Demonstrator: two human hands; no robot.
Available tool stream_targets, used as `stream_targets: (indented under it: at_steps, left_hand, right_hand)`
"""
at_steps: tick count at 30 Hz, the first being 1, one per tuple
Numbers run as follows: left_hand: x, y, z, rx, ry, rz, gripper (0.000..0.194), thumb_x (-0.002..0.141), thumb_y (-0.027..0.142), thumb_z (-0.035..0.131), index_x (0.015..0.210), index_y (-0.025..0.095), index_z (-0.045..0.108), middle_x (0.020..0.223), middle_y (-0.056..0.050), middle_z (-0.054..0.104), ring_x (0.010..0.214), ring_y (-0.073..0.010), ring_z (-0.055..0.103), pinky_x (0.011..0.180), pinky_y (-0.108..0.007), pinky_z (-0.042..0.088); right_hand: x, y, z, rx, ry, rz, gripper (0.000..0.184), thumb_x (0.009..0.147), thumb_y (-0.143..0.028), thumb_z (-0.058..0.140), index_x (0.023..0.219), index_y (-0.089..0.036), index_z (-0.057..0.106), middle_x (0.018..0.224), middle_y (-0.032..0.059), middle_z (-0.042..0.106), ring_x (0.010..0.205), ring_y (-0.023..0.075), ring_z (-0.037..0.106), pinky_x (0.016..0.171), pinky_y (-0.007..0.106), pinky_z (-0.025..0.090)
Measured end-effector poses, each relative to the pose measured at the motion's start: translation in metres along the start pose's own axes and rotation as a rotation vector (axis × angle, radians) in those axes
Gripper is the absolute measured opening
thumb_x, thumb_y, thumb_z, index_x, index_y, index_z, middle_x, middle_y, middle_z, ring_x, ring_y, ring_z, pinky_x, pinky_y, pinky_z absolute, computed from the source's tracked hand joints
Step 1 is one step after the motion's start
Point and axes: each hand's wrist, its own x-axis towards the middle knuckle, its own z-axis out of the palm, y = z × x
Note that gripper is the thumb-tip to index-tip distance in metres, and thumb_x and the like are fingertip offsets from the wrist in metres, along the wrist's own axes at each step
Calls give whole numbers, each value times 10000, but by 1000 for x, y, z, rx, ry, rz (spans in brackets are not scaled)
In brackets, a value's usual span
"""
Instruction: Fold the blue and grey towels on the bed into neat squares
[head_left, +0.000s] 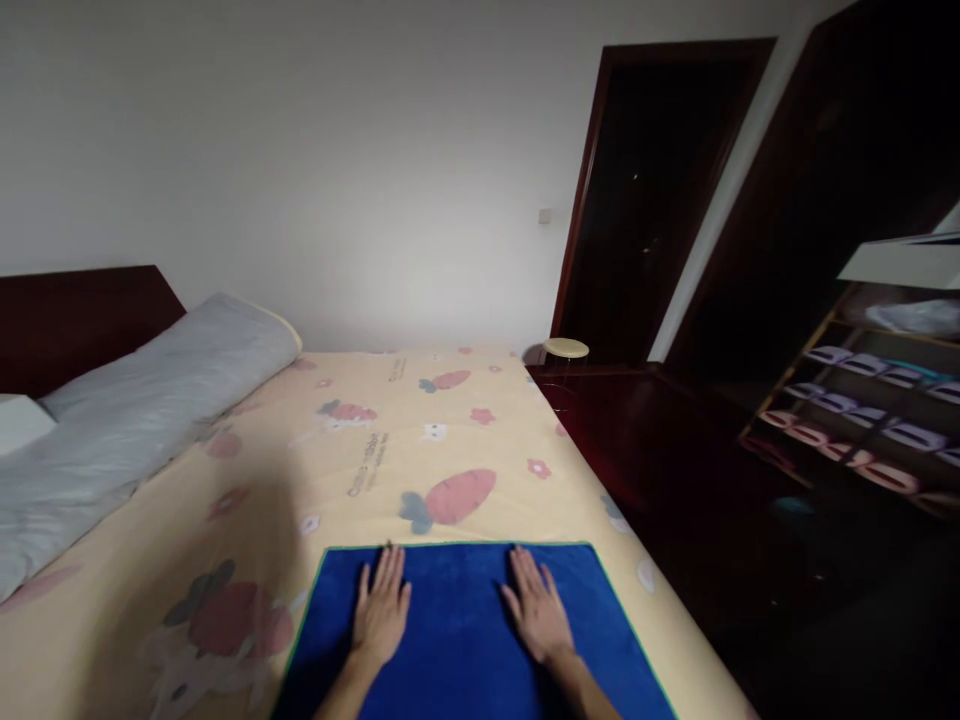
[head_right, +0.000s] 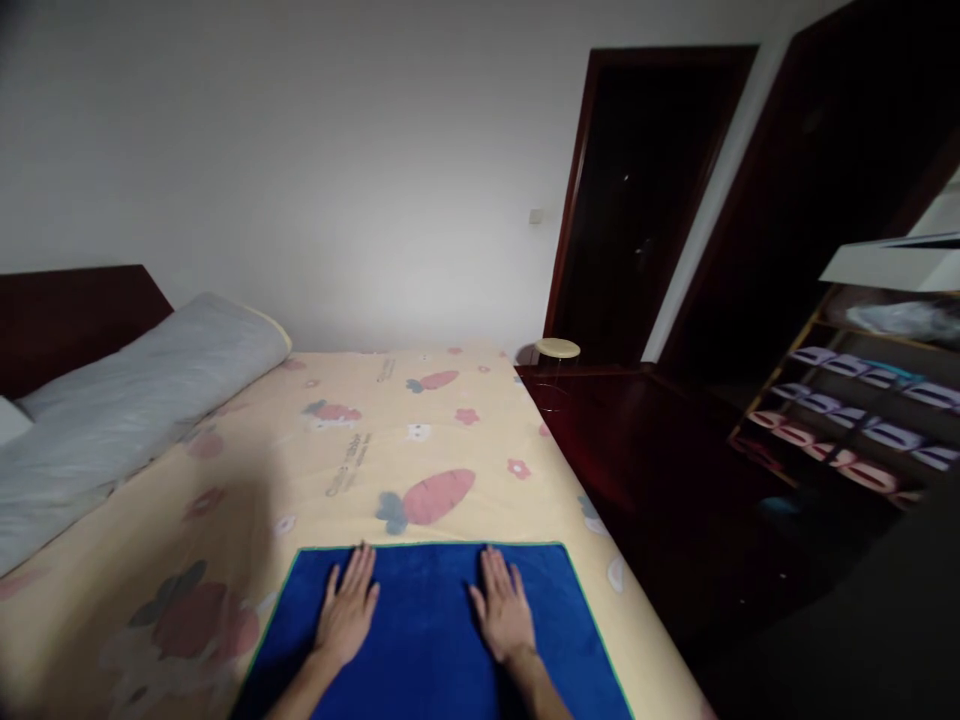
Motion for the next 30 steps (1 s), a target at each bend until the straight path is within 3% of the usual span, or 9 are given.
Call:
stream_targets:
  at_steps: [3,5,11,14,16,21,24,27,30]
  left_hand:
    - [-9,41,9,-83,-78,94,542,985,385,240,1509,260,177,1571,-27,278,1451,-212,271,1180,-486,258]
    - [-17,35,10,-81,-118,47,549,984,416,233,1507,257,193,1575,-31,257,1452,-216,264,1176,-492,269]
    - [-51,-80,-3,110,-167,-205,598,944,458,265,1496,231,238,1577,-14,223,1459,-211,233,1193,-506,202]
    - [-63,-103,-4,177,-96,-220,569,935,404,278,1485,258,275,1570,3,243,1461,-216,228,1200,-527,157]
    - [-65,-84,-2,148,-18,-177,558,938,372,283,1488,284,249,1564,10,259,1462,-225,224,1200,-547,140]
    - [-69,32,19,-106,9,63,583,952,286,297,1491,320,77,1559,21,248,1442,-216,278,1172,-515,294]
    - [-76,80,30,-183,-49,187,593,943,256,306,1484,337,78,1543,18,268,1418,-206,327,1149,-480,363]
    - [-88,75,26,-191,-119,182,545,955,312,274,1480,338,132,1544,26,259,1421,-205,316,1151,-490,356]
    - [-107,32,13,-114,-138,-2,528,961,377,229,1483,313,177,1557,22,226,1437,-209,274,1168,-520,298]
  right_hand:
    - [-3,-44,13,87,-92,-135,618,986,-564,236,1515,-247,277,1565,44,292,1446,228,267,1180,467,239]
    - [-4,-37,11,73,-136,-93,619,981,-573,240,1510,-254,284,1566,39,284,1449,226,256,1182,475,227]
    - [-20,93,-17,-116,-56,265,699,931,-604,285,1496,-194,333,1558,79,308,1452,262,233,1181,530,179]
    - [-31,117,-25,-148,-39,319,737,930,-626,234,1487,-158,353,1547,95,329,1446,276,250,1182,546,171]
    - [-36,95,-23,-138,0,284,755,929,-653,235,1478,-153,374,1546,110,324,1441,296,260,1179,559,179]
    - [-52,-29,9,67,-27,-46,577,988,-527,274,1500,-262,314,1549,43,302,1429,265,291,1166,520,282]
    - [-62,-76,24,144,-104,-181,530,995,-469,293,1501,-314,281,1544,19,291,1417,270,311,1141,520,335]
    - [-72,-70,16,132,-128,-159,515,984,-470,322,1485,-349,308,1540,3,289,1412,277,315,1138,533,334]
    - [-92,-25,-8,44,-101,2,532,975,-490,298,1478,-322,337,1545,4,286,1425,264,287,1160,531,288]
